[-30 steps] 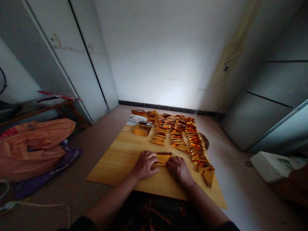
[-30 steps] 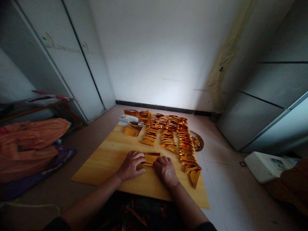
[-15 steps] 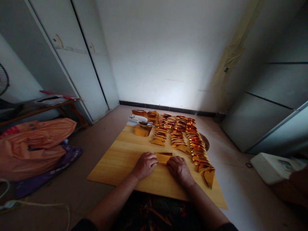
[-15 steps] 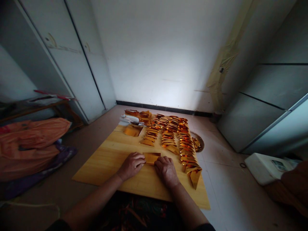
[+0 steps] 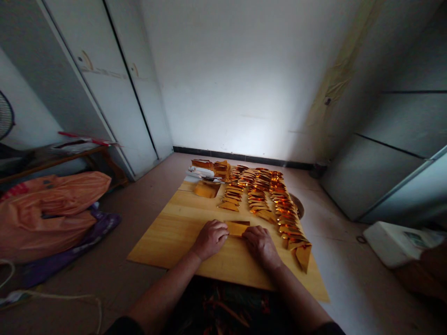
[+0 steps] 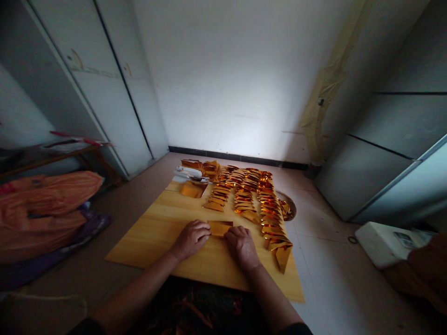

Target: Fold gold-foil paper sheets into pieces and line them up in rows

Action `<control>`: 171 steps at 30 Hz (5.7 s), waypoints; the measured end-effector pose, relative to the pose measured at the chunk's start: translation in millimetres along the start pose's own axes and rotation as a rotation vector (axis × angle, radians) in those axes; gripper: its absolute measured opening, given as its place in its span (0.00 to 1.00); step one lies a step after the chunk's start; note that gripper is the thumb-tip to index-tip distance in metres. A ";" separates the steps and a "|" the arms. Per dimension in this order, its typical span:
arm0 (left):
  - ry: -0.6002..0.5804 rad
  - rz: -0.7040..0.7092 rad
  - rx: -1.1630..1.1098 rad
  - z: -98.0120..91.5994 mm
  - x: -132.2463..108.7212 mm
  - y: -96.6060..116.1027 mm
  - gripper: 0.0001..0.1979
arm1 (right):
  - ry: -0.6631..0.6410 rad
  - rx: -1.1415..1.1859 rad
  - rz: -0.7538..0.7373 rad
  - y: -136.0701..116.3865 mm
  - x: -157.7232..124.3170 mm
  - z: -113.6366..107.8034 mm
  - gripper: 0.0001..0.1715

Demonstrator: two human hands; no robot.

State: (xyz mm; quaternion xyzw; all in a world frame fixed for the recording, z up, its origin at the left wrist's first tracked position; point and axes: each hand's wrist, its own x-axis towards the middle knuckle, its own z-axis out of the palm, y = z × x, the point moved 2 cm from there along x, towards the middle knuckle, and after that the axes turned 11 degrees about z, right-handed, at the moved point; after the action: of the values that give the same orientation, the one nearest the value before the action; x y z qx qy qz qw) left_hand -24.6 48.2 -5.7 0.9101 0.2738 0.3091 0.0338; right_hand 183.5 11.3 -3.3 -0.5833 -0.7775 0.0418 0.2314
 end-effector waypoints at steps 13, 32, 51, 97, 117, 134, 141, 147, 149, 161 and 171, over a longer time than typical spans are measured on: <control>-0.013 0.004 0.007 -0.7 -0.3 0.2 0.08 | -0.009 0.013 0.021 2.0 0.5 0.4 0.11; -0.147 -0.443 0.168 15.4 26.5 -8.1 0.08 | -0.169 -0.217 0.397 1.2 43.7 4.5 0.13; -0.283 -0.481 0.322 11.2 33.5 3.4 0.07 | -0.149 -0.316 0.410 -7.3 45.5 5.1 0.11; -0.308 -0.292 0.288 20.3 39.3 -2.0 0.07 | -0.146 -0.284 0.283 -13.0 42.9 9.5 0.08; -0.158 -0.469 0.155 16.9 39.3 -5.6 0.06 | -0.029 -0.159 0.504 -24.6 35.2 5.3 0.11; -0.173 -0.490 0.107 13.2 35.7 -8.6 0.07 | -0.064 -0.014 0.580 -18.1 33.8 5.4 0.05; -0.162 -0.432 0.061 12.1 29.6 -15.7 0.07 | -0.080 0.074 0.534 -10.1 31.6 5.1 0.11; -0.165 -0.398 0.017 14.8 23.4 -25.0 0.09 | -0.100 0.090 0.513 -4.5 32.2 8.5 0.18; -0.172 -0.402 0.010 15.3 22.7 -26.6 0.10 | -0.097 0.091 0.506 -1.6 32.3 10.6 0.18; -0.166 -0.382 -0.022 16.4 17.6 -29.3 0.18 | -0.056 0.090 0.522 5.1 33.4 14.6 0.19; -0.052 -0.339 -0.051 8.8 18.0 -21.3 0.19 | -0.042 0.103 0.494 -4.8 29.7 6.8 0.14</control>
State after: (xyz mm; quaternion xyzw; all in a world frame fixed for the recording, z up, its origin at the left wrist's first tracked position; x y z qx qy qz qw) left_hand -17.8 76.5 -8.0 0.8575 0.4143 0.2824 0.1157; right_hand 170.1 38.7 1.4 -0.7420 -0.6129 0.1490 0.2273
